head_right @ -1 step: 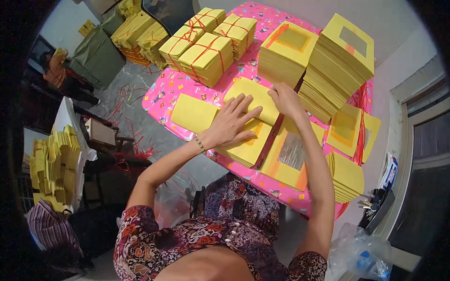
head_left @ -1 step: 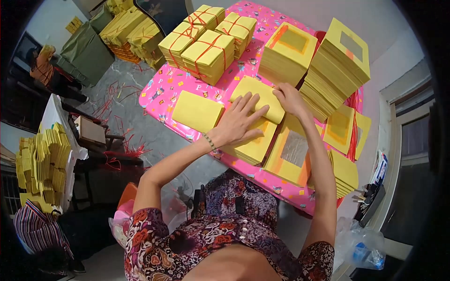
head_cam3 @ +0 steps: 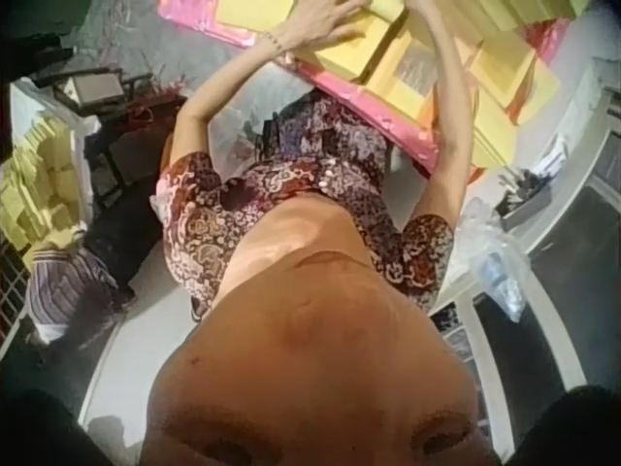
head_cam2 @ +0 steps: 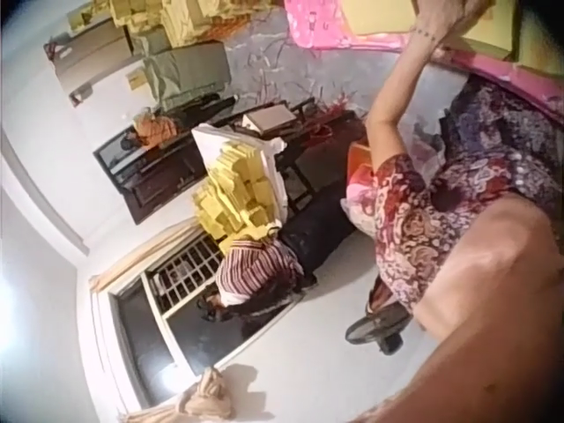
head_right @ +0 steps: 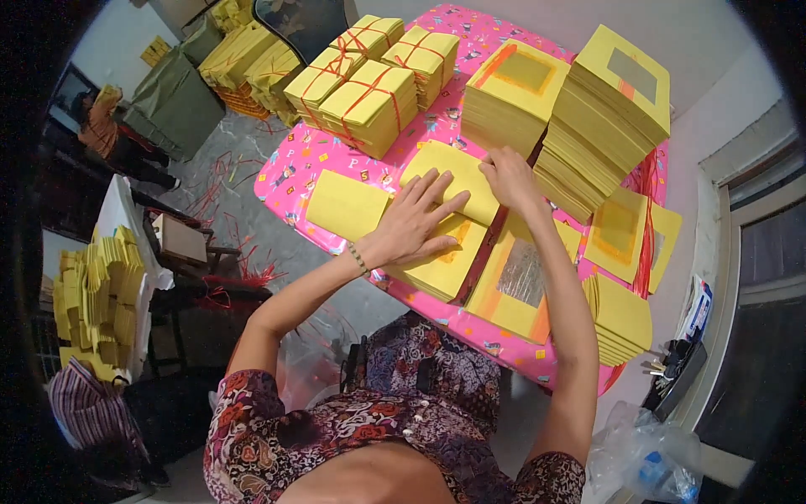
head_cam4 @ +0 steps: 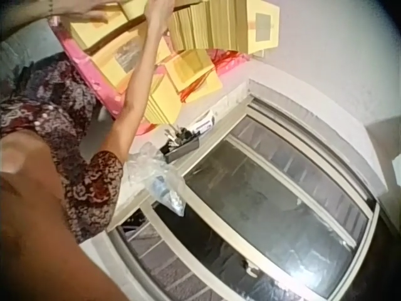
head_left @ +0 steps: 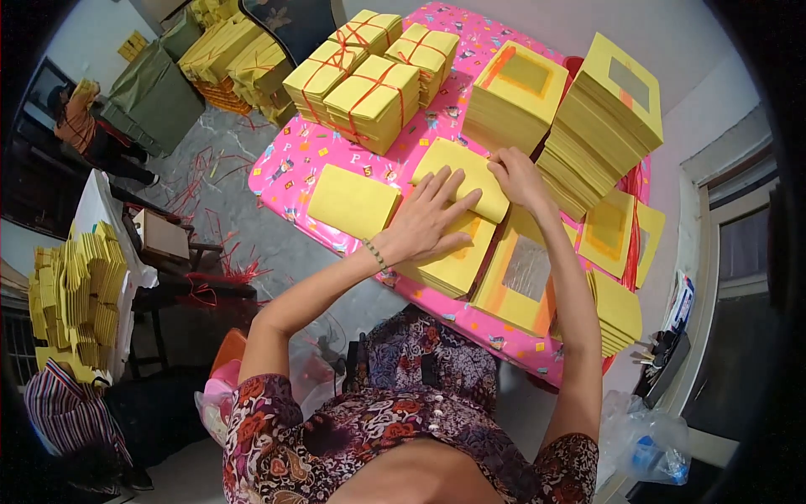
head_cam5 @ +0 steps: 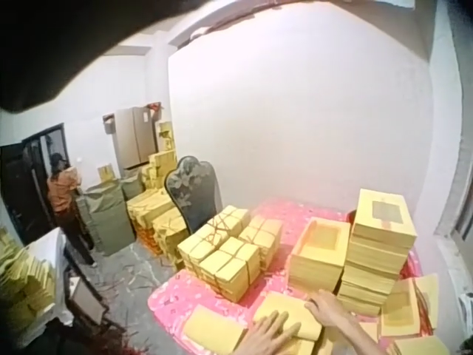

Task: Folding and stacking sheets of yellow joss paper.

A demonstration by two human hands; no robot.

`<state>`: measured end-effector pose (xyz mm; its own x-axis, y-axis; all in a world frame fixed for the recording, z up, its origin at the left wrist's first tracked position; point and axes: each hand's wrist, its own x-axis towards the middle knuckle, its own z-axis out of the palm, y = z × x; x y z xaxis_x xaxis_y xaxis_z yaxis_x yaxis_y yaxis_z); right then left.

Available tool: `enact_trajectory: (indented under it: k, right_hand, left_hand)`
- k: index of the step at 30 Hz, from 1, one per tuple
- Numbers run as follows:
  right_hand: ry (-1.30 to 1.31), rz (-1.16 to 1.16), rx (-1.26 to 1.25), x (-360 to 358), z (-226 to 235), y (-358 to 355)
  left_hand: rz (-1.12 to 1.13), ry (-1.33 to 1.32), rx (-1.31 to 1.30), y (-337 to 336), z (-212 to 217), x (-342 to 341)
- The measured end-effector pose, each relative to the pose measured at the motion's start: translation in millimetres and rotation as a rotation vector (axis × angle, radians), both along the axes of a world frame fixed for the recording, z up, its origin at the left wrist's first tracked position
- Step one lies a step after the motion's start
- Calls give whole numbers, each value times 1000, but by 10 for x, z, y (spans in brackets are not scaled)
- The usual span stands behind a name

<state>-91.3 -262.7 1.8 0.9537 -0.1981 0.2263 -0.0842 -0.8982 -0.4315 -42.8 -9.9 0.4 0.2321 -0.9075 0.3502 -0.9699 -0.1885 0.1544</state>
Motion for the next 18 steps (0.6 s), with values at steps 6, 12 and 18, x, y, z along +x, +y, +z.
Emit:
enact_trajectory:
  k: [6, 12, 18]
  right_hand:
    - [5, 0, 15, 176, -3, 174]
    - [53, 81, 130, 348, -61, 241]
    - [114, 18, 154, 337, 9, 290]
  left_hand:
    - [18, 25, 6, -39, -25, -4]
    - [15, 30, 15, -60, -30, 9]
    - [17, 42, 35, -59, -29, 14]
